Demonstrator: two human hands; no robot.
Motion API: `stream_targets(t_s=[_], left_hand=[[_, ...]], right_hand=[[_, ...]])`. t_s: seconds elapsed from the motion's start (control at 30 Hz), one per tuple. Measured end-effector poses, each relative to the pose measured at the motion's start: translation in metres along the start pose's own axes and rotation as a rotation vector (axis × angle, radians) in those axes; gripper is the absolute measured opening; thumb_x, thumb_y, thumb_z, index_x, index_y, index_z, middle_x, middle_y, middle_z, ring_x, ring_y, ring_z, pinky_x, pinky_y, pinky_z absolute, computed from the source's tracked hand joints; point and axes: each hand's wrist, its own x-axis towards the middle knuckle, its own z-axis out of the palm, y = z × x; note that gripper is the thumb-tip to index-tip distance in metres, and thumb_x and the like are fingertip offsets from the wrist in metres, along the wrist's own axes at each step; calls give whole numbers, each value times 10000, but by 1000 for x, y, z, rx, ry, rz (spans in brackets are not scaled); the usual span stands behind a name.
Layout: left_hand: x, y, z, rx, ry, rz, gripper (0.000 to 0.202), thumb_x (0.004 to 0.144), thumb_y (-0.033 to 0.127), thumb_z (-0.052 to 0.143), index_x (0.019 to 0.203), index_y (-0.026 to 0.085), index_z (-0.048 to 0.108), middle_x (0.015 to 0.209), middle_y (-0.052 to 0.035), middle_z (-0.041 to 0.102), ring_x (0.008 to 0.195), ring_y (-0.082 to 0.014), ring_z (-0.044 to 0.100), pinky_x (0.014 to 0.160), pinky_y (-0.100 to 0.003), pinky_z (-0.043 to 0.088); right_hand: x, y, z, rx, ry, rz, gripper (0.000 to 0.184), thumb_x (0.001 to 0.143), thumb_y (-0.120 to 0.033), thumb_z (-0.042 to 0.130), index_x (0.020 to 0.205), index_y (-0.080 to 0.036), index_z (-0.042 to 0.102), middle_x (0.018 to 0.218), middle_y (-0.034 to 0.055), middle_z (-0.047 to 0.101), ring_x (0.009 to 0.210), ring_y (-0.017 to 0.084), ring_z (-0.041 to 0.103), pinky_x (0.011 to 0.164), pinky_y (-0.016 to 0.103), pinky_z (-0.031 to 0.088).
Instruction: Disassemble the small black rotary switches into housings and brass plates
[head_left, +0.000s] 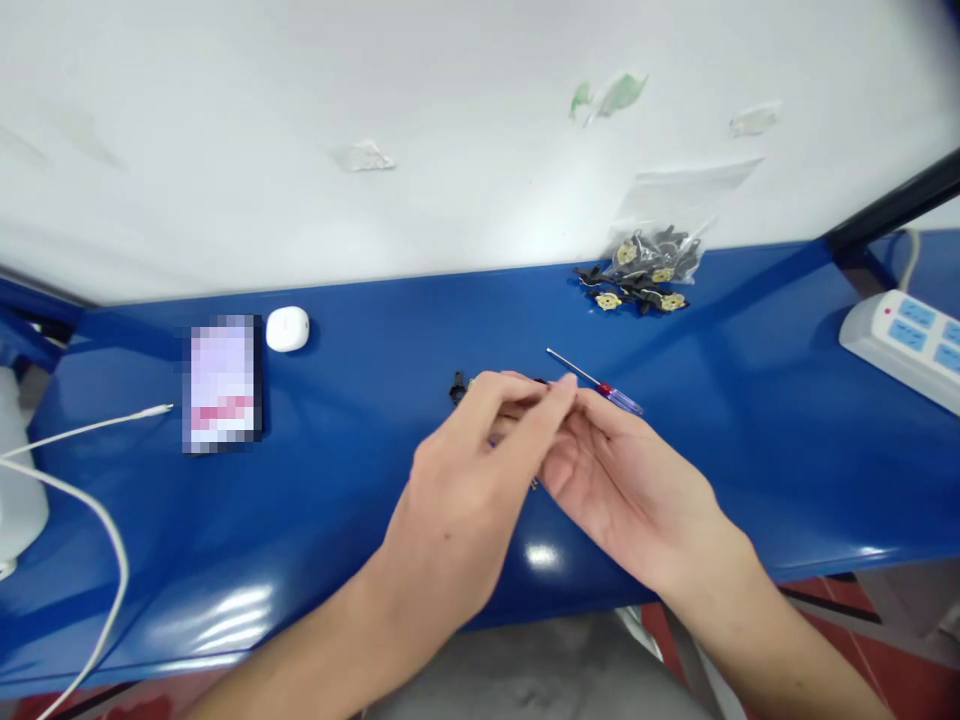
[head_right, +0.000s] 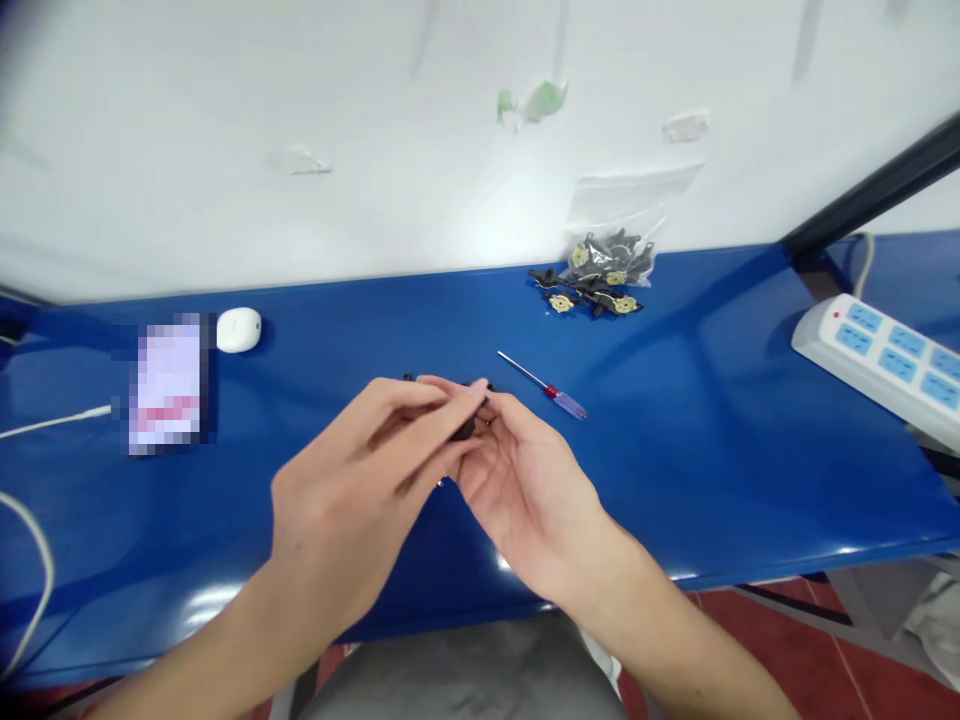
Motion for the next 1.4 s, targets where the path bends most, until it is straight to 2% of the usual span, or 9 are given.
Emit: stream_targets(t_s=[0.2,0.4,0.57,0.67,0.77,0.9,1.07,1.17,1.4], left_hand=[[14,-28,-5,149,122,126,261,988,63,898,1160,248,832,1064,9,918,878,-178,886,800,-267,731],[10,-40,2,92,168,242,237,985,28,887,1121,222,877,1160,-35,929,996,-191,906,940,-278,744],[9,-44,1,47,206,245,260,959,24,919,1134,215,892,1167,-33,931,1032,-183,894,989,-286,730],[7,-47,-3,8,281,178,278,960,45,930,1155,240,897,1212,-23,924,1079,-186,880,1009,-313,728],[7,-48,-5,-150,408,20,274,952,52,936,1128,259,897,1186,-10,918,1088,-197,881,1000,-328,735],[10,-45,-6,-283,510,-123,310,981,93,913,1238,265,890,1099,-2,906,992,-182,887,905,-289,741],[12,-46,-12,-396,411,-168,327,1083,204,814,1388,306,871,1103,-18,842,896,-169,841,891,-328,723],[11,-49,-16,-433,339,-218,268,1105,240,777,1340,296,892,1023,-25,823,792,-158,772,756,-303,675],[18,-43,-22,-345,262,-321,139,1040,230,835,1155,245,910,963,-26,841,793,-162,739,729,-257,646]], right_hand=[[28,-3,8,10,-1,35,245,1090,-172,635,990,-169,859,1000,63,844,905,136,780,910,242,671],[31,0,8,16,-1,62,369,1152,-187,528,1078,-140,887,1145,93,866,929,103,774,892,179,656],[32,0,3,15,-52,23,346,1127,-182,559,1029,-150,890,1064,63,872,894,108,782,904,198,681],[28,-1,2,-3,-112,-3,281,1019,-92,613,951,-152,879,1028,62,881,967,154,828,1043,293,698],[23,-3,4,-44,-176,-6,332,904,16,646,1086,-114,891,1176,115,908,1170,210,854,1166,336,657],[21,-4,6,-110,-279,-19,292,1030,-33,666,1236,-81,867,1296,168,893,1268,241,850,1177,341,652],[27,-6,3,-166,-293,26,292,1150,-292,704,1251,-72,867,1015,94,887,861,145,858,811,213,706],[31,-10,0,-176,-269,60,334,1072,-416,827,1118,-90,884,806,8,777,597,70,690,537,157,574],[30,-19,-2,-250,-247,102,482,1097,-518,748,766,-171,704,627,-50,561,458,44,396,453,184,345]])
